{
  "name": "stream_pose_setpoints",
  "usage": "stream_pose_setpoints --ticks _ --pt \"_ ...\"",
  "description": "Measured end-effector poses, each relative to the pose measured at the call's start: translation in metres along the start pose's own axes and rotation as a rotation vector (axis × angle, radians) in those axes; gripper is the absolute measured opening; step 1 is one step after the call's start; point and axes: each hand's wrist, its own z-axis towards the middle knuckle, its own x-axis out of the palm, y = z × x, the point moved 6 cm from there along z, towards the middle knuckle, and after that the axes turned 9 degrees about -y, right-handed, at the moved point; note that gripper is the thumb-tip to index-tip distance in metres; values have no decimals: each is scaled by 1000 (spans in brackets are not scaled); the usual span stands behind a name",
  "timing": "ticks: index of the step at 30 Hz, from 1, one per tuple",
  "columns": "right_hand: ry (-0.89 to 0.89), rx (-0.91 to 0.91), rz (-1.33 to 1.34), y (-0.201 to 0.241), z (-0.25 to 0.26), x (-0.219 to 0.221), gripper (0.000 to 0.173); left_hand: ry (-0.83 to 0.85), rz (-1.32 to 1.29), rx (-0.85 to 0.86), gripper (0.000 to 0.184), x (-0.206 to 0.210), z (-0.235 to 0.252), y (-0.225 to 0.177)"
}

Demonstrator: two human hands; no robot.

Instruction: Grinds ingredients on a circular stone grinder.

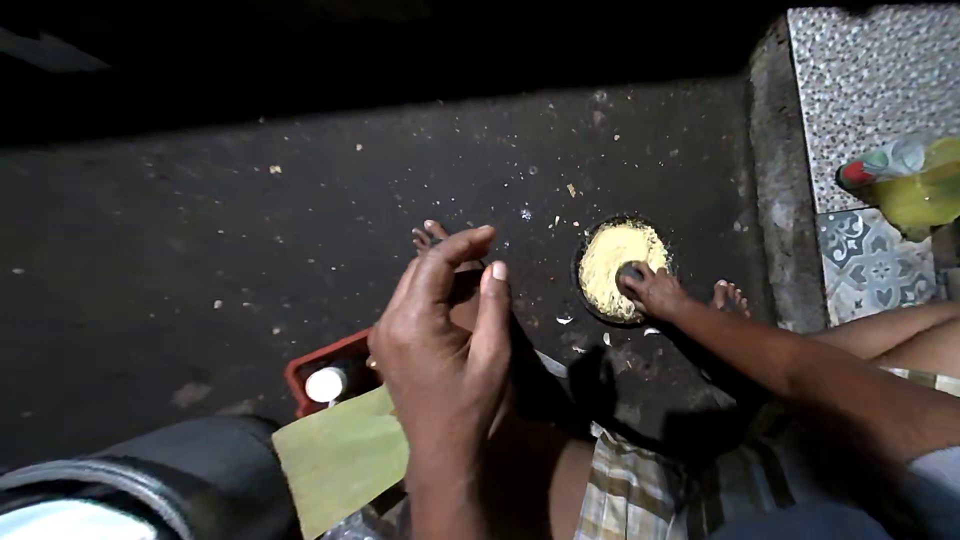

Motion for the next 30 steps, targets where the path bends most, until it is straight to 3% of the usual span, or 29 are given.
stream_pose_setpoints --ticks 5,8,11,15,17,19,23,27,30 --pt "-26 177 92 -1 14 -19 69 20 39 65 30 11 1 -8" --pt "84 57 40 5 -22 8 63 20 33 44 31 8 -5 -5" --pt "54 -34 12 -6 -24 8 59 14 31 17 31 7 -4 -4" --pt "-69 116 132 -12 17 -18 63 41 52 66 30 16 2 -9" --pt "-44 165 200 -14 22 -28 66 46 63 79 31 19 1 -10" --pt "25 205 275 -17 5 -20 64 56 61 62 31 17 -3 -8" --pt "33 57 107 -18 -33 10 57 51 42 37 32 11 -4 -7" --pt "-82 243 237 -15 5 -6 63 67 51 80 31 18 1 -12" --pt "-17 298 480 -31 31 -49 66 54 44 115 31 22 3 -14"
